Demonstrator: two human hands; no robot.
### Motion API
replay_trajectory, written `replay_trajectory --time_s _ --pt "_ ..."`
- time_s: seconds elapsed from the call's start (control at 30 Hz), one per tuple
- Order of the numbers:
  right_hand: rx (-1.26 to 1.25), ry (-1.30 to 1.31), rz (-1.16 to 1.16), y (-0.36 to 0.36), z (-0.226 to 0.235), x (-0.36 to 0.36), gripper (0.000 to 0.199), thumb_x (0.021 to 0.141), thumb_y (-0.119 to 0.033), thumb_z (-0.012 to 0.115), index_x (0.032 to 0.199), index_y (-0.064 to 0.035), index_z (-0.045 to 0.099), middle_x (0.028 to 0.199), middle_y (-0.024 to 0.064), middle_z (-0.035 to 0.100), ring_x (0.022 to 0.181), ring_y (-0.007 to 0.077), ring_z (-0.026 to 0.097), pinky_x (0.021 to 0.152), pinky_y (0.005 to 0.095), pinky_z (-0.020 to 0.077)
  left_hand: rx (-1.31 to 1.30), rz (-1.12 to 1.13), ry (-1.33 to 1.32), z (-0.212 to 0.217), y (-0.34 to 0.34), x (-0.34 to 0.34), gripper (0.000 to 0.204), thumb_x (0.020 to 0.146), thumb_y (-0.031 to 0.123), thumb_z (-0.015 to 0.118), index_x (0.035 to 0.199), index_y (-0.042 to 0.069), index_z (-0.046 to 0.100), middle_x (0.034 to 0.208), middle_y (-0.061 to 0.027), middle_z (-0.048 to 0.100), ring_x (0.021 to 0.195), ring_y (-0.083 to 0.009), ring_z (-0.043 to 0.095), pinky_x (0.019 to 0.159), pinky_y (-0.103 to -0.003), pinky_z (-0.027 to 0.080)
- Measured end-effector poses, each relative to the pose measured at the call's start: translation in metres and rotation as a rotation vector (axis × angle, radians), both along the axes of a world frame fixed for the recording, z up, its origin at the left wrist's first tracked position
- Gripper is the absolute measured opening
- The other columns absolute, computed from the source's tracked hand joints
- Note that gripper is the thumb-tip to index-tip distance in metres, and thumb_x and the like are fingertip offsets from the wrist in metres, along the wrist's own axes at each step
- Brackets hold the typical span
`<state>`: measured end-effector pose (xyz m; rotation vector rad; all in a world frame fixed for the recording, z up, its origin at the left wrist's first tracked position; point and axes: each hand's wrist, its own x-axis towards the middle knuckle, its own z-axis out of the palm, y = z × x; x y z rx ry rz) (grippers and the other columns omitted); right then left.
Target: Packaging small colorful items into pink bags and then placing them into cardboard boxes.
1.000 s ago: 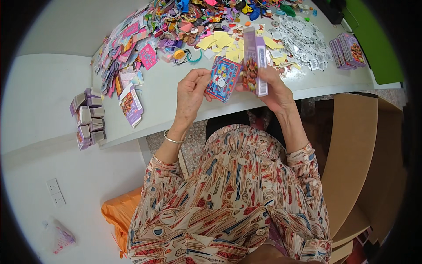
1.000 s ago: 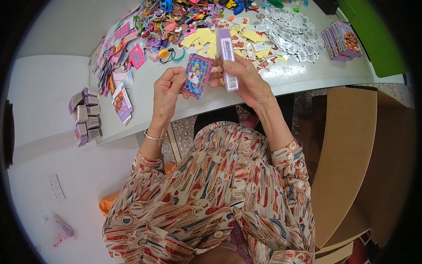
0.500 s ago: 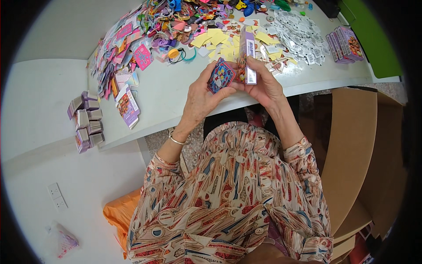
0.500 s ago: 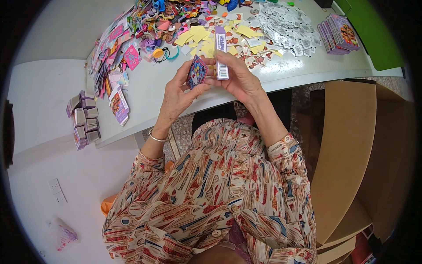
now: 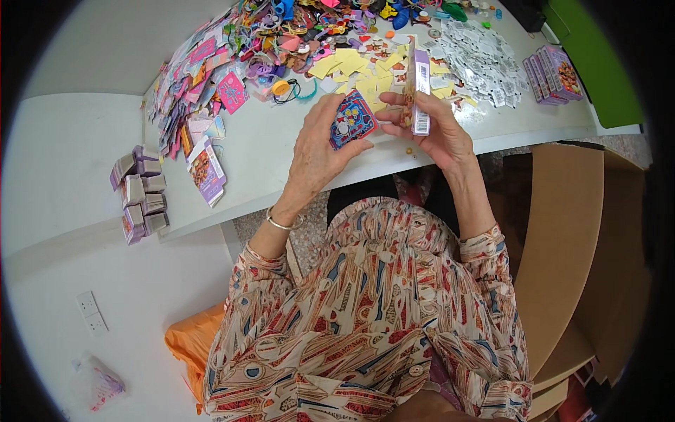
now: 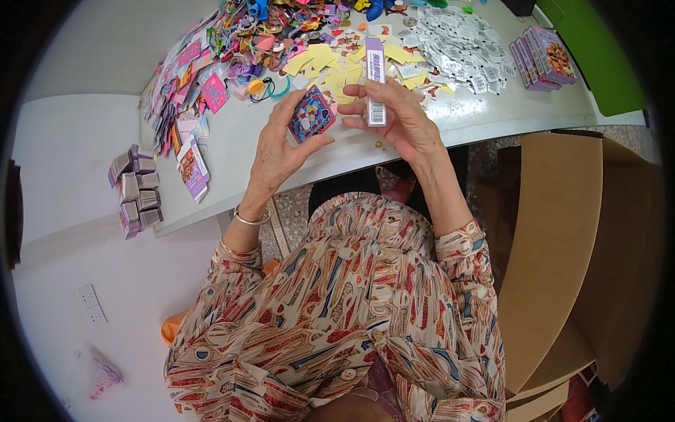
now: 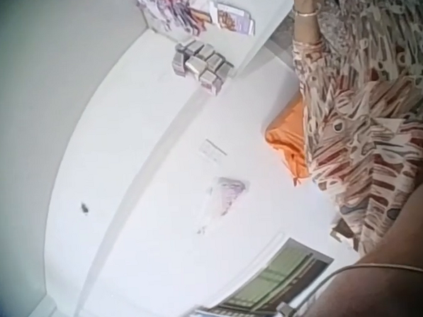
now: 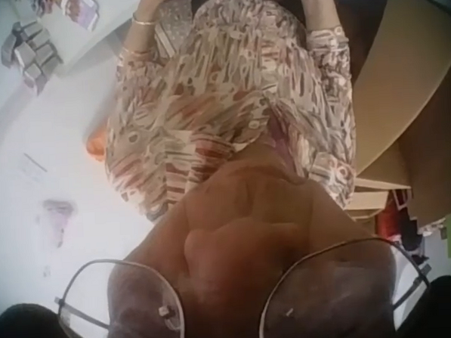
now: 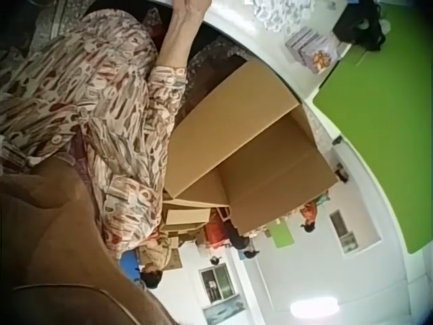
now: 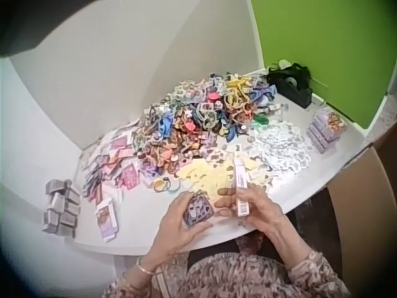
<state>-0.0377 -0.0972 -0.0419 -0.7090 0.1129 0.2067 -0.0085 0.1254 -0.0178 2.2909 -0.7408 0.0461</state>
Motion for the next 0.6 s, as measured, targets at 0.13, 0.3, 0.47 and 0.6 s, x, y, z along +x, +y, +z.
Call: replay_trajectory --time_s 0.13,0.3,0.47,0.6 --pt "0.003 -0.008 0.024 0.005 0.0 -0.002 0.057 0.088 -0.027 0.066 0.13 0.0048 0.044 0.122 0.0236 0.056 0.104 0.0324 0.063 0.088 0.0416 0.0577 0.047 0.021 -0.166 0.0 0.002 0.004 0.081 0.068 0.03 0.084 0.133 0.001 0.045 0.13 -0.0213 0.053 0.117 -0.0371 0.054 0.096 -0.043 0.045" --pt "-0.08 0.048 0.084 0.019 0.006 -0.001 0.049 0.082 -0.019 0.076 0.117 0.0037 0.05 0.108 0.013 0.062 0.094 0.0197 0.066 0.081 0.0355 0.0579 -0.034 -0.01 0.134 0.009 -0.003 -0.002 0.081 0.068 0.03 0.085 0.133 0.002 0.045 0.126 -0.0208 0.056 0.114 -0.0359 0.057 0.094 -0.042 0.047" --pt "-0.165 0.069 0.084 0.022 0.001 -0.001 0.053 0.077 -0.016 0.08 0.117 0.0034 0.05 0.107 0.0097 0.062 0.095 0.0148 0.063 0.083 0.0315 0.0545 -0.073 -0.034 0.142 0.023 -0.005 -0.007 0.078 0.068 0.026 0.085 0.132 0.001 0.047 0.122 -0.017 0.061 0.109 -0.0285 0.061 0.093 -0.037 0.048" --pt "-0.129 0.079 0.11 0.022 -0.001 -0.001 0.051 0.078 -0.014 0.079 0.117 0.003 0.051 0.108 0.0088 0.062 0.096 0.0144 0.063 0.084 0.0311 0.0539 -0.122 -0.056 0.165 0.025 -0.003 -0.009 0.079 0.067 0.026 0.086 0.131 0.002 0.047 0.123 -0.0185 0.06 0.11 -0.031 0.062 0.092 -0.038 0.049"
